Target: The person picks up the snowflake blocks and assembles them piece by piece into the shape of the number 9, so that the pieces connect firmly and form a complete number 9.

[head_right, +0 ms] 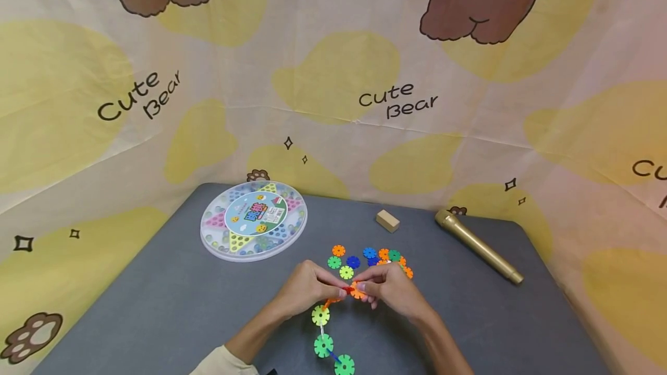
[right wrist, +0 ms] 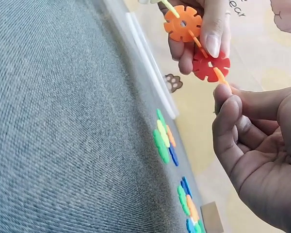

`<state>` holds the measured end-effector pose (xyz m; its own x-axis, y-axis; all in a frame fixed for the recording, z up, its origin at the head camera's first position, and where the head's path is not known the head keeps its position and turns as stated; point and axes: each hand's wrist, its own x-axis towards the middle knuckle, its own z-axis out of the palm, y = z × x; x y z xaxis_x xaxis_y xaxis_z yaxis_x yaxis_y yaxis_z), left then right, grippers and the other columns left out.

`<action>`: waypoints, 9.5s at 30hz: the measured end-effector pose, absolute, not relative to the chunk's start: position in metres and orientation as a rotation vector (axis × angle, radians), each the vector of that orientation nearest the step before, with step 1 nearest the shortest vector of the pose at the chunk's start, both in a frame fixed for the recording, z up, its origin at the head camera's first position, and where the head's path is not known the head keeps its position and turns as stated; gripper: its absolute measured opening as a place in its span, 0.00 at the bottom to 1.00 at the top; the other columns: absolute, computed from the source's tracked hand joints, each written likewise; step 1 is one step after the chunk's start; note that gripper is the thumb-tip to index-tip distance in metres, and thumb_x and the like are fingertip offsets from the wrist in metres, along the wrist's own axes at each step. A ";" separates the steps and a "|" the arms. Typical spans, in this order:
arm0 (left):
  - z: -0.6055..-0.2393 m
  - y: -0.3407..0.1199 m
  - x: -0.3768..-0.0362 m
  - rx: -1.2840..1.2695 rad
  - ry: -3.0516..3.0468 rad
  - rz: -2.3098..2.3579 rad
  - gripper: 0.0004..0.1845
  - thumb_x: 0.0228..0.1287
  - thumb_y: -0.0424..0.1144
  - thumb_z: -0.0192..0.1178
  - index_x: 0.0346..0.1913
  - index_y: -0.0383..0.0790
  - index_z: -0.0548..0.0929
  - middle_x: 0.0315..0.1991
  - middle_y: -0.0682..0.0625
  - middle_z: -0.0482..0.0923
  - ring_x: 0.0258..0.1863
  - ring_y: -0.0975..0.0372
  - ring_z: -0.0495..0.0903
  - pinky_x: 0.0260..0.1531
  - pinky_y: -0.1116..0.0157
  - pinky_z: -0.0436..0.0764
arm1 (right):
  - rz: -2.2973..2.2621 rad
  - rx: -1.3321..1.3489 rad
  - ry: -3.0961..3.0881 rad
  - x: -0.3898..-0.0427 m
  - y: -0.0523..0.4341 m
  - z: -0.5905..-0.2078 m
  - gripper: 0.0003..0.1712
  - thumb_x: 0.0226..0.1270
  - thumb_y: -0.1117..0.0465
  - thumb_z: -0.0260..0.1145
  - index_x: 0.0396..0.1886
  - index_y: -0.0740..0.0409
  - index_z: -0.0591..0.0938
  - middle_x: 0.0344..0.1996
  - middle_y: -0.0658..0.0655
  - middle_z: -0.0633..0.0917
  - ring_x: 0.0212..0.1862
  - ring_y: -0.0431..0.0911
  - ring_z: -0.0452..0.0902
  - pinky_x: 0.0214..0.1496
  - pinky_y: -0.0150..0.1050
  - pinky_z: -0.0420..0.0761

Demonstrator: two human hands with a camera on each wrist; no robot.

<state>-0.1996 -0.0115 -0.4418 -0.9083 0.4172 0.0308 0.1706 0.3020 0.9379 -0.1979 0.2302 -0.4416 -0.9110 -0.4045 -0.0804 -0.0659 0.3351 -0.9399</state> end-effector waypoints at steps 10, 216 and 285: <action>-0.441 -0.010 -0.200 0.545 2.344 1.725 0.02 0.61 0.34 0.77 0.36 0.40 0.96 0.28 0.54 0.91 0.25 0.65 0.84 0.26 0.70 0.81 | -1.654 -0.374 2.278 -0.199 0.226 -0.444 0.13 0.75 0.64 0.69 0.50 0.70 0.88 0.30 0.58 0.87 0.29 0.43 0.81 0.32 0.38 0.88; -0.446 -0.018 -0.206 0.302 2.057 1.884 0.10 0.71 0.39 0.70 0.44 0.35 0.93 0.34 0.47 0.91 0.26 0.64 0.88 0.28 0.67 0.88 | -1.560 -0.529 2.509 -0.198 0.236 -0.443 0.09 0.72 0.56 0.74 0.45 0.55 0.93 0.38 0.57 0.89 0.38 0.50 0.84 0.43 0.41 0.87; -0.445 -0.016 -0.204 0.296 1.936 1.899 0.12 0.72 0.41 0.68 0.50 0.37 0.90 0.39 0.45 0.91 0.36 0.57 0.92 0.21 0.70 0.83 | -1.732 -0.555 2.469 -0.199 0.226 -0.454 0.07 0.71 0.58 0.75 0.43 0.55 0.93 0.40 0.57 0.91 0.40 0.56 0.89 0.47 0.42 0.89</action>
<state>-0.2036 -0.0155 -0.4451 -0.8929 0.4277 -0.1406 -0.1322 0.0494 0.9900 -0.1986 0.2261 -0.4544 -0.9318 -0.3334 0.1437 -0.2485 0.2973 -0.9219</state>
